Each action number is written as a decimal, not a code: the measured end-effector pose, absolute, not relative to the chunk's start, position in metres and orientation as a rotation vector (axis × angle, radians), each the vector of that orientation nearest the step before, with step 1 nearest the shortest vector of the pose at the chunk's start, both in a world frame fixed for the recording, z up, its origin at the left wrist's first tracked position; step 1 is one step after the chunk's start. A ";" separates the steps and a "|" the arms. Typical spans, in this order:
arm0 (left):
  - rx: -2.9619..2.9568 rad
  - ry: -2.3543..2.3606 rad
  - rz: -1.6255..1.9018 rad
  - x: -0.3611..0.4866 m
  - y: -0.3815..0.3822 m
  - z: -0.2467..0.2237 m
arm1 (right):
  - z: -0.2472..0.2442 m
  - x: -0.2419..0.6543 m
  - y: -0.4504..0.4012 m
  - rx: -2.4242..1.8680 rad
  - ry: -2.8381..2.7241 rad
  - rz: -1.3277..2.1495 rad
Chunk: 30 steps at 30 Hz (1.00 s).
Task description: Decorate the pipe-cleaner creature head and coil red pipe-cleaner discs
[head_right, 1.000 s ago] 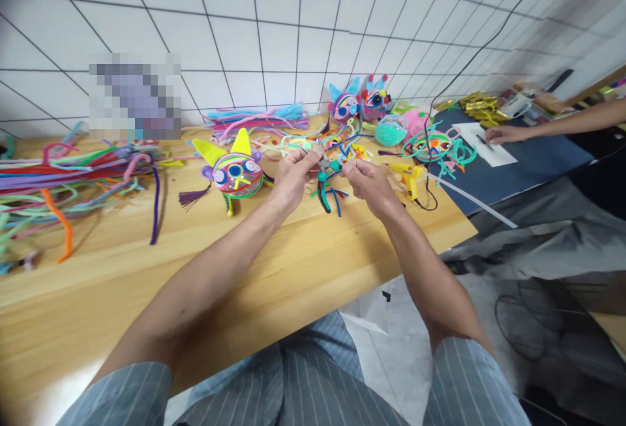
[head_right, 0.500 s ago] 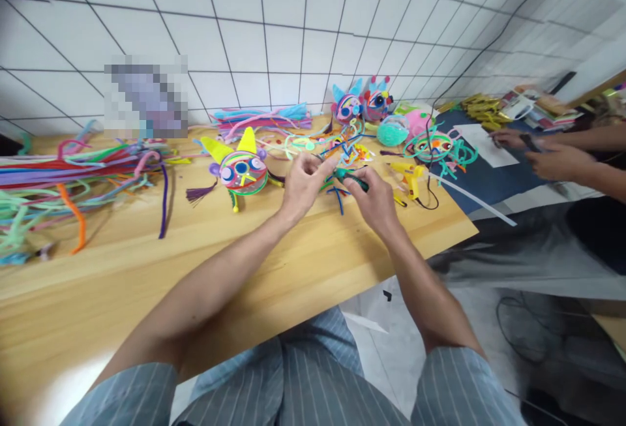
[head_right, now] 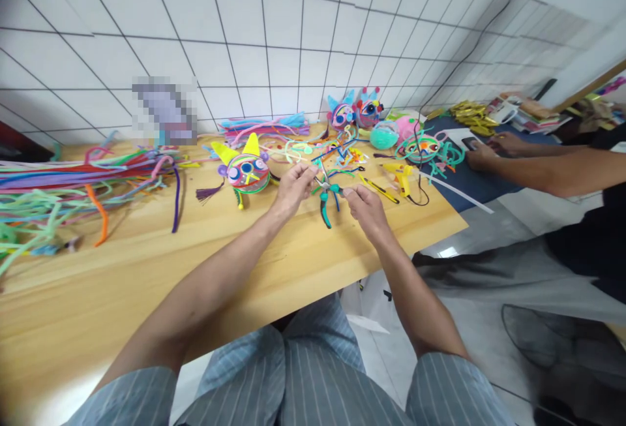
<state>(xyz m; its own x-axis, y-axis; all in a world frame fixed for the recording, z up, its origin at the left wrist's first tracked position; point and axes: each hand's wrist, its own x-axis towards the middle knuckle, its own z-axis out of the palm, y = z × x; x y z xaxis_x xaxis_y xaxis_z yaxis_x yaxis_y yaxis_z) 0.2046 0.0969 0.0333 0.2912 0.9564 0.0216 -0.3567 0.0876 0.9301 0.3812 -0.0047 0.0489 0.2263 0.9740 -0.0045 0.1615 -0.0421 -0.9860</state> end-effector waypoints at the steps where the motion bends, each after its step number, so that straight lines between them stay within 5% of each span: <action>1: 1.019 0.681 1.108 0.206 0.095 0.032 | 0.048 0.381 -0.006 -1.401 -1.086 1.049; 12: 0.711 0.779 1.186 0.203 0.095 0.031 | 0.034 0.383 -0.005 -1.138 -0.738 1.608; 18: 0.858 0.529 0.953 0.206 0.086 0.023 | 0.027 0.366 -0.011 -1.101 -0.597 1.667; 30: 0.930 0.803 1.122 0.210 0.084 0.015 | 0.010 0.366 -0.008 -0.980 -0.557 1.752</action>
